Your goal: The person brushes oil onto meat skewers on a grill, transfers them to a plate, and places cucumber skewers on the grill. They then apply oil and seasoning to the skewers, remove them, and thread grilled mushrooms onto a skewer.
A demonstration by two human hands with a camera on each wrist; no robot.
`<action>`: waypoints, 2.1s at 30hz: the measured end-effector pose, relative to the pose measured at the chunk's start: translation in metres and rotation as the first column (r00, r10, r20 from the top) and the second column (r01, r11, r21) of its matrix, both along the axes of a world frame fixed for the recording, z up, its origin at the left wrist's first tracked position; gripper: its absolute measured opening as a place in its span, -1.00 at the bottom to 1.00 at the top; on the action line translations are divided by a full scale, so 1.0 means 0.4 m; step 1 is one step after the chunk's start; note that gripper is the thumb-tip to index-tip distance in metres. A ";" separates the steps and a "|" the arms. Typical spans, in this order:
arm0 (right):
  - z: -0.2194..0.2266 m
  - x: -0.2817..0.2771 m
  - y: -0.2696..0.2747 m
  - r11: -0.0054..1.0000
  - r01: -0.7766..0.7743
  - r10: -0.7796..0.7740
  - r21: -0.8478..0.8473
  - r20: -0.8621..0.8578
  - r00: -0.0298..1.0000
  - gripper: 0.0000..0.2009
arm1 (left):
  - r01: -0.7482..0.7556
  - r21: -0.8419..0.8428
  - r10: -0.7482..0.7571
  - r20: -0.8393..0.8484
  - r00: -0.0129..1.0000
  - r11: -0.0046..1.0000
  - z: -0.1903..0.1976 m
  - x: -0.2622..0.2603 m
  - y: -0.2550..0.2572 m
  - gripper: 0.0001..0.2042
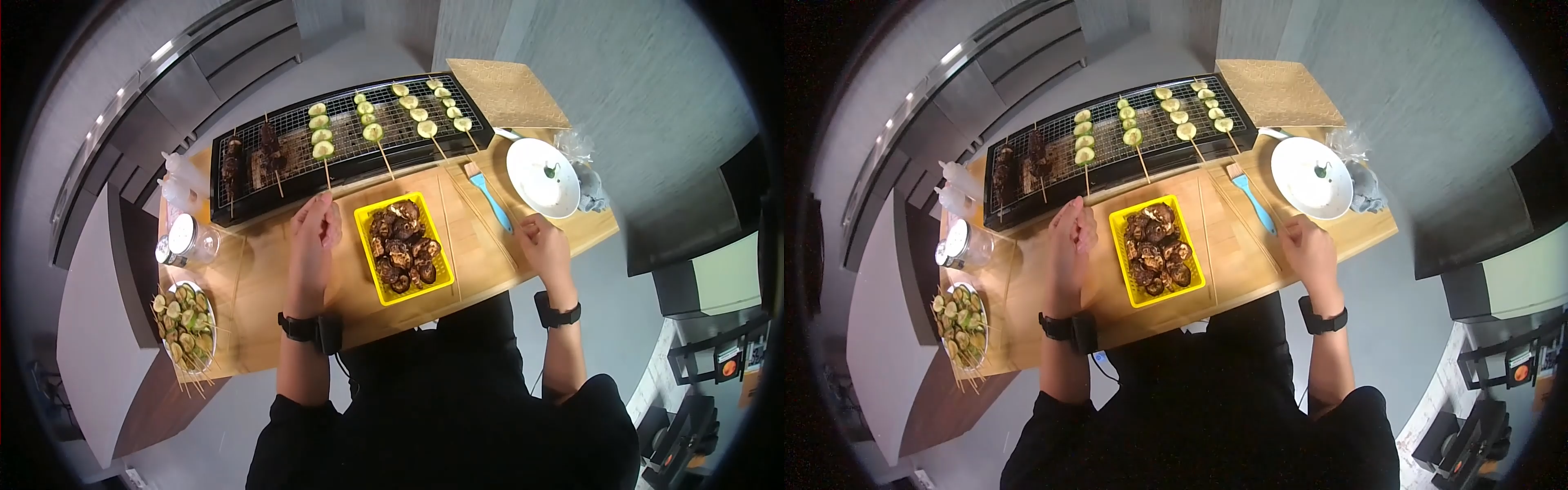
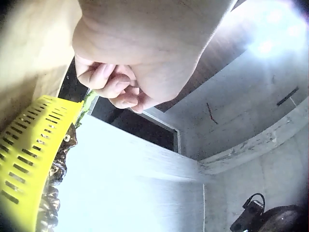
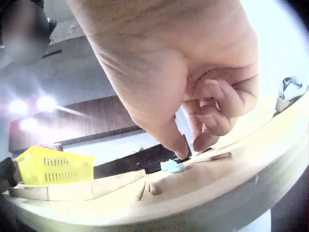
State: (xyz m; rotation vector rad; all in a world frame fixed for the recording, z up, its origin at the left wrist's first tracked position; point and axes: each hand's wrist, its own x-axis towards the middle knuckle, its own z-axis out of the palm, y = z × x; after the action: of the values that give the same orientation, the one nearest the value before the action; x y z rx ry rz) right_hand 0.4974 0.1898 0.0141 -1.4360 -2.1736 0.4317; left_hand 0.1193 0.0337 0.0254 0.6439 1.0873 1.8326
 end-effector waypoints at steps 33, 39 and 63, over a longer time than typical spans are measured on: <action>0.077 -0.151 -0.168 0.737 -0.604 0.168 -0.303 -0.783 0.599 -0.85 | 0.208 0.005 -0.022 -0.992 0.126 0.978 0.039 0.019 0.049 -0.80; 0.071 -0.165 -0.116 0.660 -0.706 0.170 -0.256 -0.864 0.473 -0.83 | 0.152 -0.060 -0.093 -0.971 0.219 0.987 0.054 0.024 0.049 -0.81; 0.158 -0.439 0.119 0.505 -0.810 0.242 -0.298 -0.852 0.465 -0.86 | -0.118 0.098 0.134 -0.177 0.975 0.988 0.012 -0.016 0.066 -0.57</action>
State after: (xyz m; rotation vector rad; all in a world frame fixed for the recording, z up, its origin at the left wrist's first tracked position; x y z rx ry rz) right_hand 0.3219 0.2374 0.0772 -0.4494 -1.7418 1.9042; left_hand 0.1129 0.0600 0.0301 0.8249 1.1975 1.9689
